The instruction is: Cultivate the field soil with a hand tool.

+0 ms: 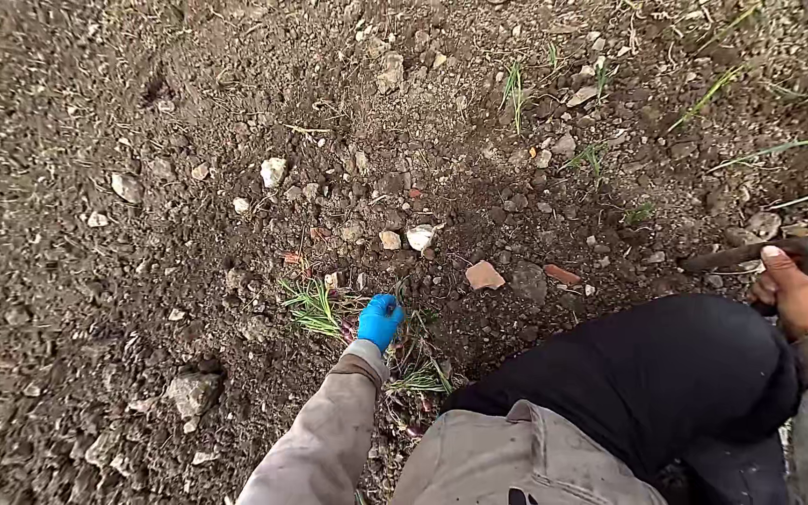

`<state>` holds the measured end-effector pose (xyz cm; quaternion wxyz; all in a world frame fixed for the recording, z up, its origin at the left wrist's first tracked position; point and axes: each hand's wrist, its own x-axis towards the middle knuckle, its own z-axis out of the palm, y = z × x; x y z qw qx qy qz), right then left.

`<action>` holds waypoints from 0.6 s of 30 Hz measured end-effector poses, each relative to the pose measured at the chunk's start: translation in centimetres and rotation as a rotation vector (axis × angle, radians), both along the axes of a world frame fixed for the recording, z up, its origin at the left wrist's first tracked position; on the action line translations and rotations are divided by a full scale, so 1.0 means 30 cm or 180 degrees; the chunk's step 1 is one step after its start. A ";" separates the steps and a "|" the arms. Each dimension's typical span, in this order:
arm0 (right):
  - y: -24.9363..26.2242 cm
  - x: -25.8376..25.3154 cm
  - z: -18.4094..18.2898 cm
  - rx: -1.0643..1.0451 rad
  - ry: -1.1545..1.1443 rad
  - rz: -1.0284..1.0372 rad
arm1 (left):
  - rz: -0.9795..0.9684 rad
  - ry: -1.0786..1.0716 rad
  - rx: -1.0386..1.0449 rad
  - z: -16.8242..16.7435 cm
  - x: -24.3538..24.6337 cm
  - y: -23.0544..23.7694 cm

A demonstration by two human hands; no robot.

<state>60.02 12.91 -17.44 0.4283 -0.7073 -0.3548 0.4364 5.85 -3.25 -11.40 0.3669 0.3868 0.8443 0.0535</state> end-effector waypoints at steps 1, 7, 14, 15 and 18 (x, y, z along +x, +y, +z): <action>-0.001 0.000 -0.001 -0.0007 0.0009 0.0009 | 0.0515 -0.0307 0.0461 0.015 -0.012 0.010; 0.001 -0.003 -0.007 -0.0061 0.0003 -0.0036 | 0.2153 -0.1751 0.1781 0.014 0.024 0.096; -0.003 0.012 0.001 -0.0058 -0.0001 -0.0115 | -0.2003 0.1009 -0.1043 0.122 0.025 0.117; -0.003 0.016 0.000 -0.0057 0.0000 -0.0100 | -0.1694 0.1015 -0.1214 0.124 -0.004 0.113; -0.001 0.010 0.001 -0.0102 -0.0035 -0.0092 | -0.0236 0.0391 0.0198 0.163 -0.038 0.072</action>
